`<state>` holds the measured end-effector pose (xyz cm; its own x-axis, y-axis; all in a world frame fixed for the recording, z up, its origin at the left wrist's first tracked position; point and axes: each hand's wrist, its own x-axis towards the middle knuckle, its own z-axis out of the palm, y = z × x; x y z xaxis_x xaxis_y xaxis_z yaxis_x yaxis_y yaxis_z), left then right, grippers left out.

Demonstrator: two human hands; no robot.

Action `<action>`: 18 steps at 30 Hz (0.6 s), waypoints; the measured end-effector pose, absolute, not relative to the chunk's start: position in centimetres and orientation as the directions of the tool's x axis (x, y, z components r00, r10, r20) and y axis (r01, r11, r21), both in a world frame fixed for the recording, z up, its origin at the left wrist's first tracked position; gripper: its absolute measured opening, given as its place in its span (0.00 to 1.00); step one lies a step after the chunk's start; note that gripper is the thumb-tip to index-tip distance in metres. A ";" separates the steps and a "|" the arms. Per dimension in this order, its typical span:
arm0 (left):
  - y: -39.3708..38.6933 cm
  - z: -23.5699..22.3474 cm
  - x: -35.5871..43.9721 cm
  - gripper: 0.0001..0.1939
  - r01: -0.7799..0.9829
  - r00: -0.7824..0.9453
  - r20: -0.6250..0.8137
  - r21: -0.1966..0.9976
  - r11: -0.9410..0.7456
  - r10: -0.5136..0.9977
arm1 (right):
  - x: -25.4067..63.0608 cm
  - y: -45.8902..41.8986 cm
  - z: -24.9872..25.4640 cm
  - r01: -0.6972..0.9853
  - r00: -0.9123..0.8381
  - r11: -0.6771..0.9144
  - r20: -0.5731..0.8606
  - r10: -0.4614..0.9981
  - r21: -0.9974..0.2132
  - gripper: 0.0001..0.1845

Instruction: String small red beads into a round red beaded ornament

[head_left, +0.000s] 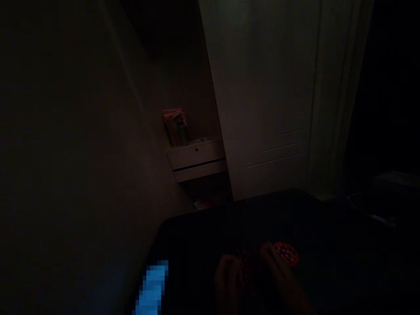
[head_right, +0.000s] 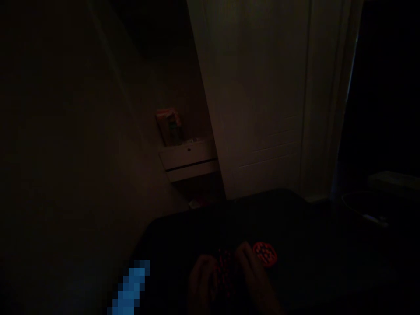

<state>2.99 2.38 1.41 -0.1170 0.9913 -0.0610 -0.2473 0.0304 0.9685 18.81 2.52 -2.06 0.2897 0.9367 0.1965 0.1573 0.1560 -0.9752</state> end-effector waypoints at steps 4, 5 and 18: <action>2.6 0.9 2.8 0.25 -0.233 -0.151 -0.046 0.972 0.010 0.988 | 18.6 2.5 -1.3 0.157 0.292 0.178 0.218 0.931 -0.971 0.21; 2.7 0.8 2.8 0.25 -0.233 -0.156 -0.046 0.972 0.008 0.987 | 18.4 2.5 -0.8 0.152 0.274 0.171 0.207 0.939 -0.974 0.20; 2.9 0.7 3.0 0.27 -0.282 -0.135 -0.070 0.959 0.029 0.988 | 17.9 2.5 1.0 0.147 0.148 0.222 0.243 0.959 -0.964 0.14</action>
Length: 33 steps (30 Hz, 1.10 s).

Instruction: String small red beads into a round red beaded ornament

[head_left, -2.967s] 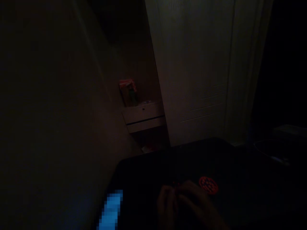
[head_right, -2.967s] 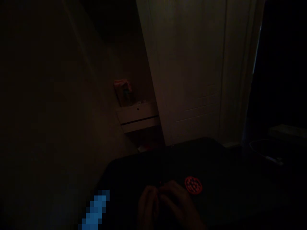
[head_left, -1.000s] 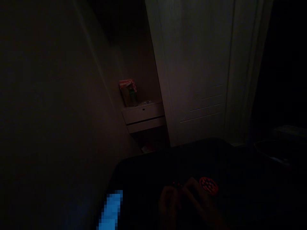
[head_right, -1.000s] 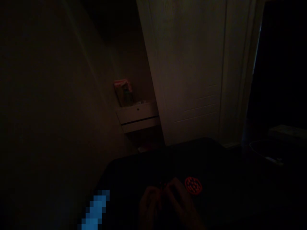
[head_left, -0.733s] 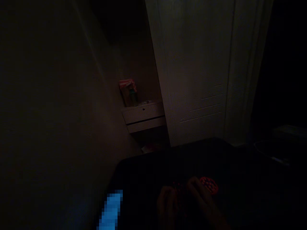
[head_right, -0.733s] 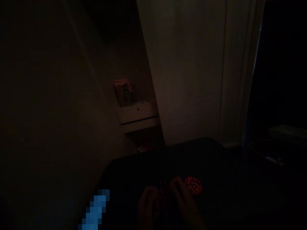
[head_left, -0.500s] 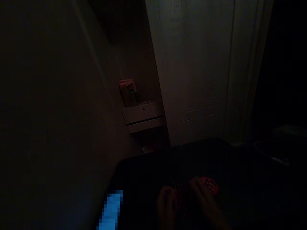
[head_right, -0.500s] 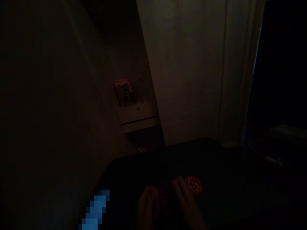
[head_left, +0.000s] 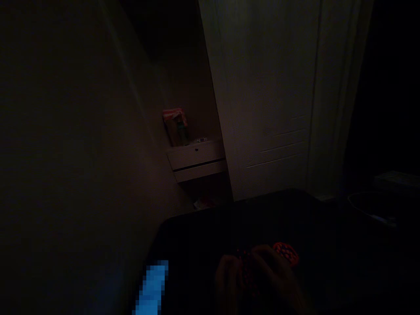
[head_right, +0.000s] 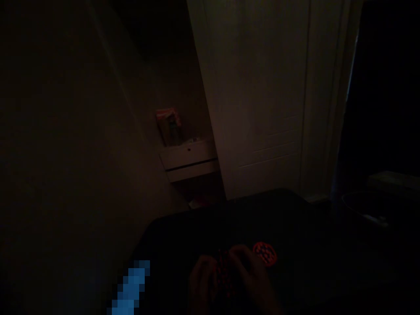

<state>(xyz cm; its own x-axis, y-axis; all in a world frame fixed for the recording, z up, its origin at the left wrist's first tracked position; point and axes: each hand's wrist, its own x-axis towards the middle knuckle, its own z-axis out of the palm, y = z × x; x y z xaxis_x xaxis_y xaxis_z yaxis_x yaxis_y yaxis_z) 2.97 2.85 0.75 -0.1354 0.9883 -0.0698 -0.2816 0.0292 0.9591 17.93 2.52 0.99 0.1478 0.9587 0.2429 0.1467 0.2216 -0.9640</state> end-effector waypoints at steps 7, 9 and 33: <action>2.9 0.3 2.9 0.26 -0.275 -0.138 -0.069 0.961 0.029 0.988 | 18.0 2.6 1.1 0.140 0.184 0.218 0.241 0.953 -0.966 0.14; 3.0 0.1 2.9 0.26 -0.290 -0.148 -0.079 0.956 0.033 0.986 | 18.0 2.5 1.4 0.153 0.204 0.220 0.248 0.947 -0.964 0.16; 2.3 1.5 3.1 0.24 -0.262 -0.191 -0.064 0.965 0.011 0.979 | 18.0 2.6 1.5 0.137 0.165 0.203 0.224 0.960 -0.970 0.15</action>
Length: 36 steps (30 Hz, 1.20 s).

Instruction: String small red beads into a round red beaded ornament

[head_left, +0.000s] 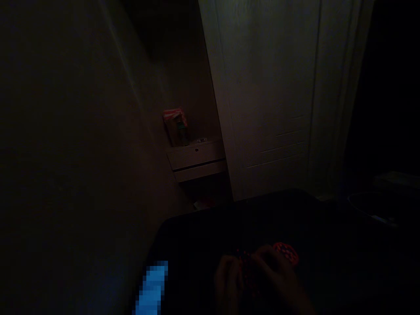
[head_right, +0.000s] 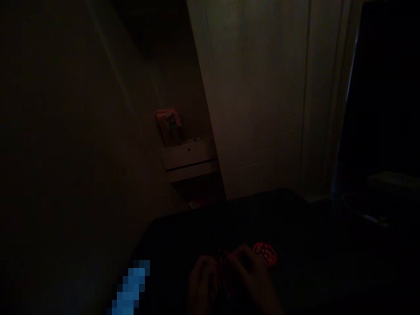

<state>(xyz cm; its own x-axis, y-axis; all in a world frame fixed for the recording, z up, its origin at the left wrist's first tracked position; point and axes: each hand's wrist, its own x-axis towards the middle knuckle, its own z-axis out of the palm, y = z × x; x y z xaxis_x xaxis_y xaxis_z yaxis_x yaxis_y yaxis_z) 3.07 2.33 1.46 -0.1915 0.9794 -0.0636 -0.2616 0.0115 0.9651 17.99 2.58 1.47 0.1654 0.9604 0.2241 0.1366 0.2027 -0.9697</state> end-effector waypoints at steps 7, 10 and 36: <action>2.4 1.7 3.1 0.25 -0.249 -0.143 -0.053 0.968 0.016 0.988 | 18.1 2.5 1.3 0.137 0.179 0.191 0.214 0.960 -0.972 0.17; 2.5 1.6 3.1 0.27 -0.244 -0.133 -0.065 0.969 0.031 0.989 | 18.1 2.4 1.3 0.124 0.190 0.191 0.213 0.958 -0.974 0.20; 2.7 0.8 3.0 0.26 -0.281 -0.183 -0.099 0.959 0.045 0.978 | 18.1 2.8 1.4 0.110 0.153 0.212 0.227 0.962 -0.971 0.12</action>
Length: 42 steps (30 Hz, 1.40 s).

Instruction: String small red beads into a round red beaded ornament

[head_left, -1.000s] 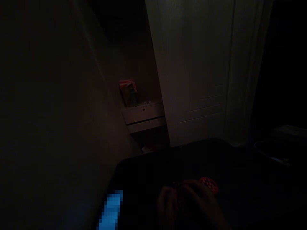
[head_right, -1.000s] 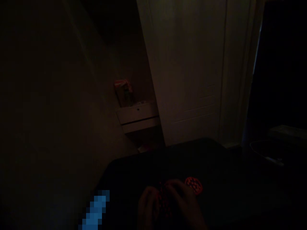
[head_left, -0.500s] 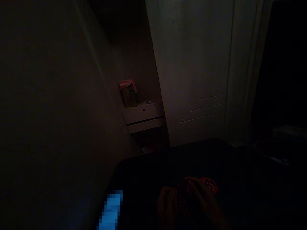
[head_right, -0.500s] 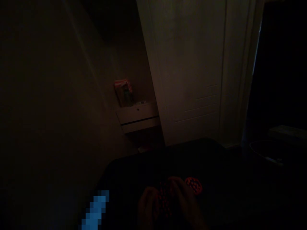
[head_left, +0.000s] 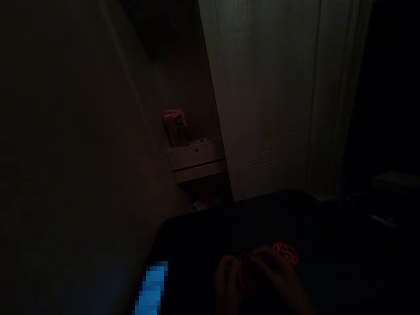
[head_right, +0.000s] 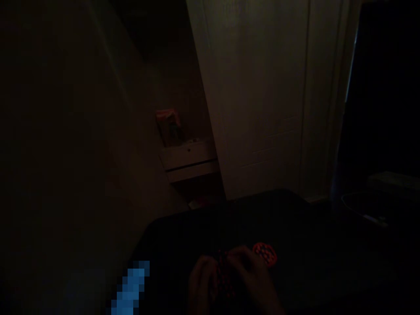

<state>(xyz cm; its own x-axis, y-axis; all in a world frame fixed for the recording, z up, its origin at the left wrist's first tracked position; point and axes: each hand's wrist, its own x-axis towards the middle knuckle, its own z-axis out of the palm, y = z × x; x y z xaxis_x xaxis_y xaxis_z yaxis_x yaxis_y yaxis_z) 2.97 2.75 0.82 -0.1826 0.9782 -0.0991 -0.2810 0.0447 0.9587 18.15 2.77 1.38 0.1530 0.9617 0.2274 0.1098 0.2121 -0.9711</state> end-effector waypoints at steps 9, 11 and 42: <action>2.7 1.2 2.9 0.24 -0.241 -0.133 -0.064 0.970 0.030 0.989 | 18.2 2.7 0.7 0.132 0.162 0.204 0.224 0.961 -0.970 0.14; 2.7 1.2 2.9 0.24 -0.254 -0.143 -0.085 0.966 0.046 0.986 | 18.2 2.6 0.8 0.141 0.165 0.198 0.220 0.961 -0.970 0.15; 2.9 0.7 2.9 0.28 -0.244 -0.105 -0.067 0.969 0.039 0.992 | 18.5 3.1 0.4 0.096 0.205 0.181 0.197 0.959 -0.979 0.16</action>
<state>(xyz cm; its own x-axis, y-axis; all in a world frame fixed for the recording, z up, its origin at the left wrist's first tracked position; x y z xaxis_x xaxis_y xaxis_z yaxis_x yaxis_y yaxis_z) 2.88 2.93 0.75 -0.1053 0.9922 -0.0668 -0.2438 0.0394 0.9690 18.47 3.11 0.42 0.2050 0.9587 0.1972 0.0960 0.1808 -0.9788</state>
